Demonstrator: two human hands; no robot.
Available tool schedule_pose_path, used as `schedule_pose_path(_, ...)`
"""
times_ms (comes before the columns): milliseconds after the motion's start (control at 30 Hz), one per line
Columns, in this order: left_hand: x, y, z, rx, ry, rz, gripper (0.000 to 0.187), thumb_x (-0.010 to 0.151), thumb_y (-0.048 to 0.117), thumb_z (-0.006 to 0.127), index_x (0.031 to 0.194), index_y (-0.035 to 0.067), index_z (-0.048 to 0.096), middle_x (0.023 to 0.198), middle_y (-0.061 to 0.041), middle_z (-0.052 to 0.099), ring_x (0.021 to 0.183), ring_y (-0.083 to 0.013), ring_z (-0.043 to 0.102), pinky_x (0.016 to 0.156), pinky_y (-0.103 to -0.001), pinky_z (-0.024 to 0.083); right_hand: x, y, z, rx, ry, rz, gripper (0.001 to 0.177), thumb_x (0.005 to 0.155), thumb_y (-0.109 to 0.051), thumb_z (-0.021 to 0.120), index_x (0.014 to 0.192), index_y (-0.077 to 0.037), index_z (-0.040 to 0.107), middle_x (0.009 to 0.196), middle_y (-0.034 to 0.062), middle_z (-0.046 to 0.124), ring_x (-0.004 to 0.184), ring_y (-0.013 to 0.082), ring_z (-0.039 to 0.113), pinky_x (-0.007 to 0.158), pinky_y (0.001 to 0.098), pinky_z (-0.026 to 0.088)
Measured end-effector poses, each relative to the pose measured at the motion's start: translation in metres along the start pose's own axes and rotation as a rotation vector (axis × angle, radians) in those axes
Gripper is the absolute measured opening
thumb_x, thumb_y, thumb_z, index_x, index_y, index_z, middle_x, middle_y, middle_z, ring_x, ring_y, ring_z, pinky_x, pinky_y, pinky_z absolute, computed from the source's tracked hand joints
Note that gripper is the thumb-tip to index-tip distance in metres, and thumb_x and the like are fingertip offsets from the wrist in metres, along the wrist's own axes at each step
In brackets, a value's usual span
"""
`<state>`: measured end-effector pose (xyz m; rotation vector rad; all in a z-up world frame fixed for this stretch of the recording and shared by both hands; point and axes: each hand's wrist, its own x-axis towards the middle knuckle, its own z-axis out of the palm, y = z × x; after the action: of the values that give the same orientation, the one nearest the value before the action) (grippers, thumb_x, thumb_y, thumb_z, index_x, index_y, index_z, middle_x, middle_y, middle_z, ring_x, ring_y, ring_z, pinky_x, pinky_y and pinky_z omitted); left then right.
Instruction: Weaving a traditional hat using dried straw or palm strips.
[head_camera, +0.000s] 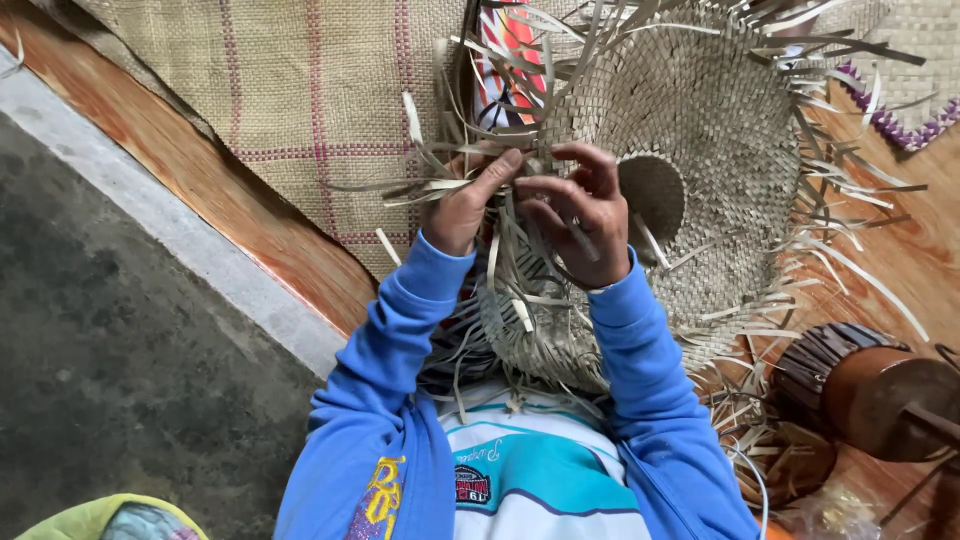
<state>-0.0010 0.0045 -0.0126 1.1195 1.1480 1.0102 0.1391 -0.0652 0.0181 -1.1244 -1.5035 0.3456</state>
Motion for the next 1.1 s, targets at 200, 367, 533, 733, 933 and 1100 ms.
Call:
schedule_pose_path(200,0.005,-0.009,0.001,-0.226,0.075,-0.062,0.019,0.081,0.013,0.092,0.094,0.005,0.082,0.086,-0.012,0.078,0.079,-0.0181,0.074,0.072,-0.036,0.065,-0.004,0.01,-0.008,-0.087,-0.1,-0.074,0.021,0.093,-0.002,0.078,0.113,-0.008,0.082,0.114,0.0153,0.073,0.088,0.0344,0.073,0.078,0.0412,0.058)
schedule_pose_path(367,0.006,0.007,-0.004,-0.244,-0.135,-0.077,0.028,0.078,0.003,0.094,0.102,0.004,0.08,0.09,-0.016,0.079,0.079,-0.0218,0.077,0.068,-0.039,0.068,-0.007,0.017,-0.007,0.017,-0.05,-0.077,0.026,0.09,0.01,0.069,0.108,-0.004,0.082,0.103,0.0145,0.075,0.08,0.0299,0.071,0.072,0.0386,0.059)
schedule_pose_path(533,0.01,-0.003,-0.008,-0.208,-0.169,0.052,0.023,0.086,0.02,0.085,0.105,0.009,0.076,0.1,-0.009,0.078,0.09,-0.0188,0.075,0.087,-0.037,0.065,-0.017,0.031,0.001,0.266,0.117,0.063,0.018,0.101,0.009,0.059,0.115,0.011,0.069,0.099,0.021,0.066,0.07,0.0181,0.06,0.054,0.0308,0.056)
schedule_pose_path(733,0.005,0.015,-0.028,-0.384,0.268,-0.377,0.04,0.079,0.034,0.087,0.109,0.01,0.08,0.096,-0.013,0.077,0.085,-0.022,0.069,0.078,-0.029,0.047,-0.015,0.01,-0.016,0.171,0.193,0.013,0.009,0.096,0.01,0.068,0.102,0.009,0.075,0.094,0.0228,0.063,0.067,0.0227,0.06,0.053,0.0357,0.054)
schedule_pose_path(933,-0.004,0.051,-0.099,-0.561,0.436,-0.207,0.031,0.083,0.022,0.086,0.112,0.021,0.074,0.086,0.0,0.074,0.061,-0.0135,0.068,0.06,-0.023,0.056,-0.035,-0.051,-0.072,0.272,0.24,-0.285,0.004,0.088,0.003,0.072,0.085,0.001,0.069,0.076,0.017,0.06,0.056,0.0175,0.051,0.05,0.0316,0.048)
schedule_pose_path(1100,-0.029,0.087,-0.132,-0.135,0.635,0.499,0.028,0.093,0.029,0.076,0.097,0.011,0.056,0.108,-0.01,0.063,0.102,-0.0224,0.064,0.108,-0.044,0.052,-0.009,-0.167,-0.06,0.803,-0.042,-0.229,0.016,0.108,-0.021,0.063,0.104,-0.008,0.07,0.085,0.0082,0.07,0.058,0.0123,0.059,0.05,0.0282,0.05)
